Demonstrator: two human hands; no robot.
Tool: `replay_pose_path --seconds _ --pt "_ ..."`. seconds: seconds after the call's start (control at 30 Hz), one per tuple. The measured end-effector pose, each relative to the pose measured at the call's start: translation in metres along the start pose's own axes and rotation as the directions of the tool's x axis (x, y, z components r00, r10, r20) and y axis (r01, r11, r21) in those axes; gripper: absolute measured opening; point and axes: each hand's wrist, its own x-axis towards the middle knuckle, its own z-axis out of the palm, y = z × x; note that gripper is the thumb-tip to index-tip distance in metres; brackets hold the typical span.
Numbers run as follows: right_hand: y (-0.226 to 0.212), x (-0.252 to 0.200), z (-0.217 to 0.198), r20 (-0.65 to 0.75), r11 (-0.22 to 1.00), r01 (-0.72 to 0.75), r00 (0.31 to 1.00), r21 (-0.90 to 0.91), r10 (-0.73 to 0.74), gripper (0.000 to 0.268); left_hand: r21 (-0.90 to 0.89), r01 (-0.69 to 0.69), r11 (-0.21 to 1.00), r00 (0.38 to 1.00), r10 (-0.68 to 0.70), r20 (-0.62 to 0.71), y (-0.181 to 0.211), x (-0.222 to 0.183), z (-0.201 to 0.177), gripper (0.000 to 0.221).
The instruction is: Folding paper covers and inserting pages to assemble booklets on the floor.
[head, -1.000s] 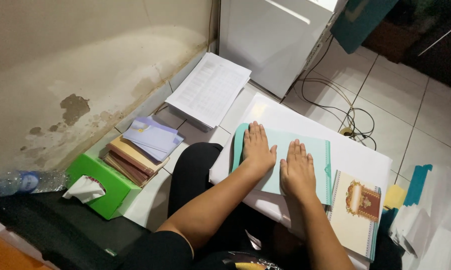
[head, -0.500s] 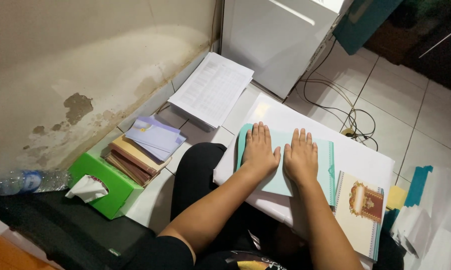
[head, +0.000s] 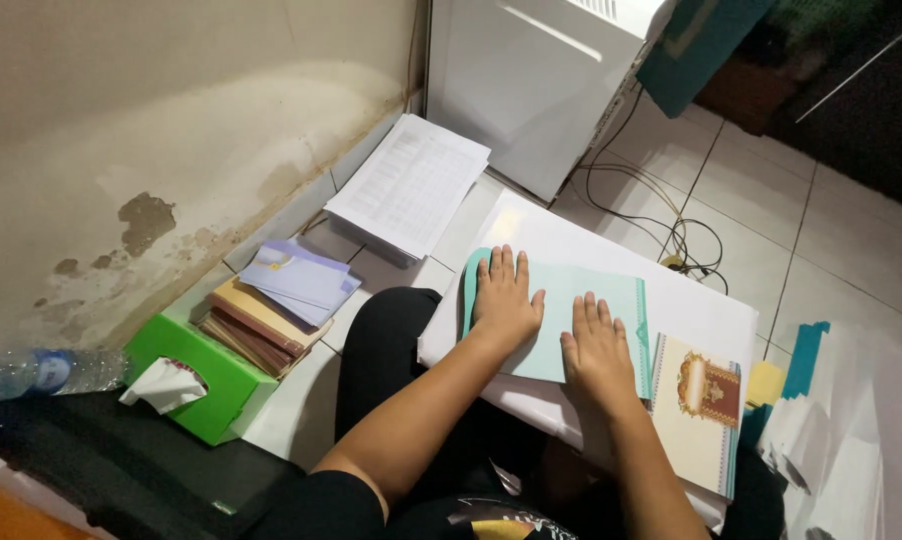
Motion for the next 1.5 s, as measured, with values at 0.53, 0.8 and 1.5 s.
replay_pose_path --seconds 0.53,0.8,1.5 --pt "-0.002 0.073 0.013 -0.011 0.989 0.146 0.989 0.020 -0.146 0.064 -0.045 -0.031 0.999 0.995 0.026 -0.094 -0.003 0.003 0.009 0.074" --pt "-0.010 0.056 0.002 -0.065 0.992 0.119 0.991 0.044 -0.116 0.061 -0.040 -0.049 0.998 0.988 0.042 -0.146 -0.005 0.002 0.010 0.073" --pt "0.004 0.007 0.010 -0.087 0.998 0.064 0.994 -0.021 -0.065 0.061 -0.074 -0.109 0.991 0.994 0.106 -0.038 -0.017 -0.043 0.012 0.071"
